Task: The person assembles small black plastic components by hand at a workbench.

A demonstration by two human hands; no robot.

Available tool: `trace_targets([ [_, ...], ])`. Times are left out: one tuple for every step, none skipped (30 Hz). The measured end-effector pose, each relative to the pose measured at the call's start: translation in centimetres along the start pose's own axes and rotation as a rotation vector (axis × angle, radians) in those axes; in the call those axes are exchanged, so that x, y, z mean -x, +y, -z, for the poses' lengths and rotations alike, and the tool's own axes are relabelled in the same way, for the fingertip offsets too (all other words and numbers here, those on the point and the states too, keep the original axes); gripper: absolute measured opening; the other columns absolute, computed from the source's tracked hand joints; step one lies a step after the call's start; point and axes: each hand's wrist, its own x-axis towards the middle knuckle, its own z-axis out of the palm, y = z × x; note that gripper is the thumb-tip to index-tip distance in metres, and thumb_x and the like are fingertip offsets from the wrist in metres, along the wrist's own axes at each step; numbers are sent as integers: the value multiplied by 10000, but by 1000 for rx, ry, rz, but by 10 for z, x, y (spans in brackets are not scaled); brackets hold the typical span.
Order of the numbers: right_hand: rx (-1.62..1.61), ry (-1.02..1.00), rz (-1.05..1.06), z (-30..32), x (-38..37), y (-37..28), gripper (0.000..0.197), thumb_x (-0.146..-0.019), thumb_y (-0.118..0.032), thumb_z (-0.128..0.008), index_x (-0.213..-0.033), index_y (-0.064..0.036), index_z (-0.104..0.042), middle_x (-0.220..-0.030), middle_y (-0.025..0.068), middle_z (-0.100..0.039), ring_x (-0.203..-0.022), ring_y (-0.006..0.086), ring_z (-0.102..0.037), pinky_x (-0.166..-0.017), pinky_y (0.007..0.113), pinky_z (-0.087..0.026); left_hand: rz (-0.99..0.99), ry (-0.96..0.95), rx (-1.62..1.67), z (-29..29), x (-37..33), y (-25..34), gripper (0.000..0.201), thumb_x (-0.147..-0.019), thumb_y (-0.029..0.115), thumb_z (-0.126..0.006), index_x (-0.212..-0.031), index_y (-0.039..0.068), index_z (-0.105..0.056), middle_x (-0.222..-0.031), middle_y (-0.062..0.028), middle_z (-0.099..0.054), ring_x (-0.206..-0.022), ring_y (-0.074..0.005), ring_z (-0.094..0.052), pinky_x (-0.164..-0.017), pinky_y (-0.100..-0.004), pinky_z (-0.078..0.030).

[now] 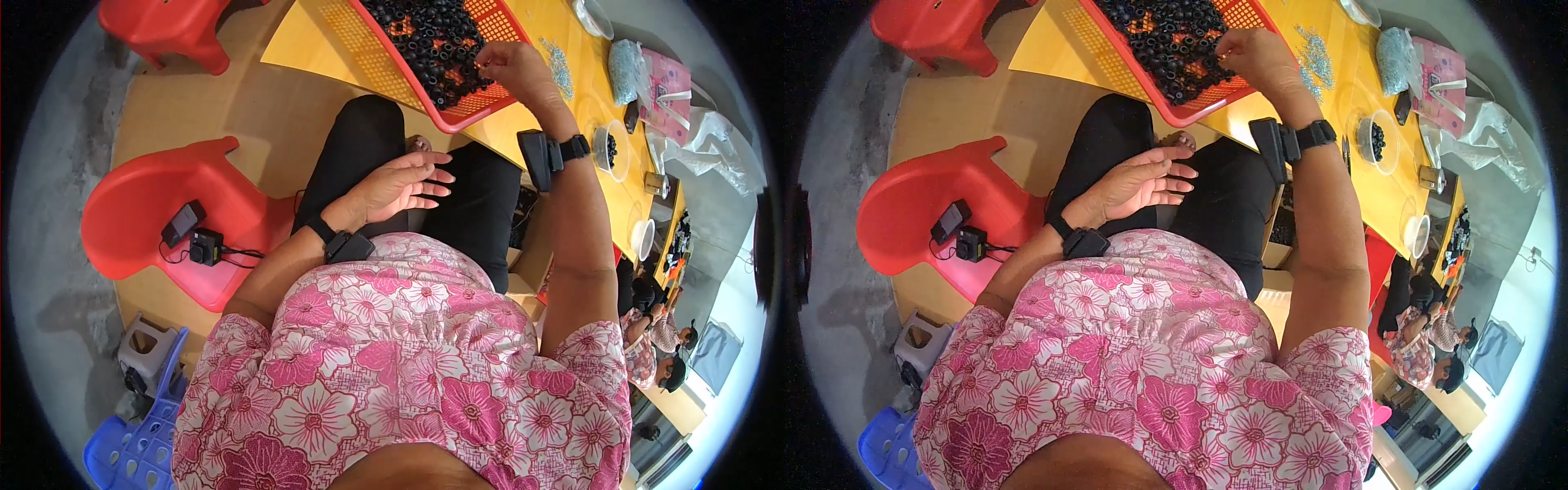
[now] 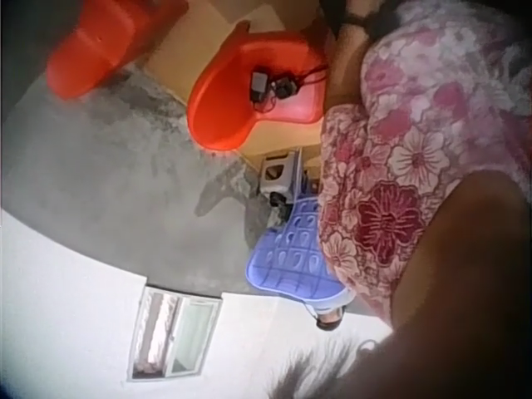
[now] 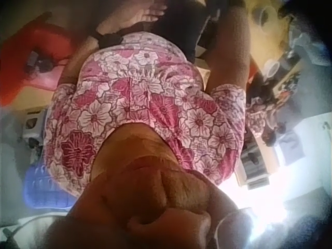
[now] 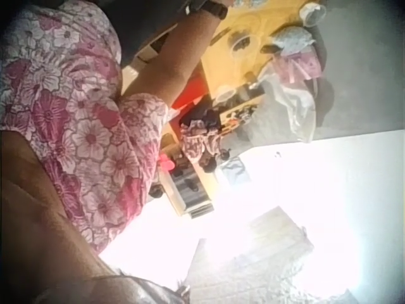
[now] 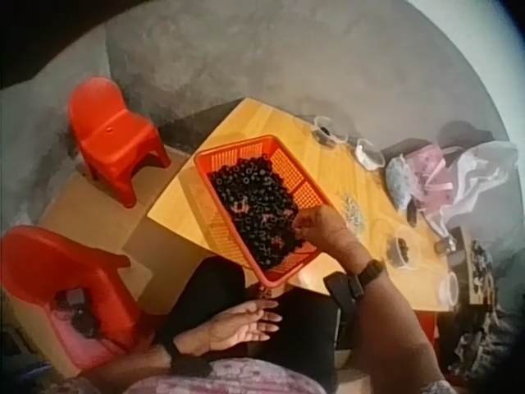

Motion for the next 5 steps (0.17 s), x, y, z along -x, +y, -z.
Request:
trace_targets([
  [3, 1, -1, -1, 0, 1, 177, -760, -116, -686, -929, -65, -673, -754, 72, -667, -695, 144, -634, -640, 289, -499, -2, -2, -3, 0, 0, 0, 422, -959, 248, -487, -1349, 109, -403, -1219, -99, -524, -1112, -224, -521, -959, -408, -423],
  [35, -18, -45, -2, -2, -3, 187, -754, -109, -686, -935, -65, -673, -781, 80, -672, -721, 151, -639, -654, 291, -501, -4, -3, -5, 0, 1, 0, 428, -959, 253, -489, -1352, 110, -399, -1221, -100, -522, -1113, -225, -520, -961, -409, -422],
  [67, -36, -88, -3, -2, -5, 197, -748, -102, -686, -941, -66, -673, -808, 87, -676, -747, 157, -645, -667, 292, -502, -6, -3, -6, 0, 1, 0, 428, -959, 253, -489, -1352, 110, -399, -1221, -100, -522, -1113, -225, -520, -961, -409, -422],
  [68, -31, -59, -4, -3, -4, 198, -748, -93, -683, -944, -68, -674, -803, 88, -676, -733, 176, -643, -674, 303, -503, -10, -4, -14, -1, 1, 0, 408, -959, 261, -488, -1335, 121, -413, -1202, -80, -530, -1095, -211, -525, -942, -398, -426],
  [67, -25, -29, -6, -5, -3, 201, -747, -83, -680, -947, -70, -674, -798, 88, -676, -719, 195, -642, -680, 315, -503, -14, -3, -23, -1, 2, 0, 389, -959, 268, -488, -1318, 131, -427, -1184, -59, -539, -1077, -197, -530, -924, -388, -430],
])
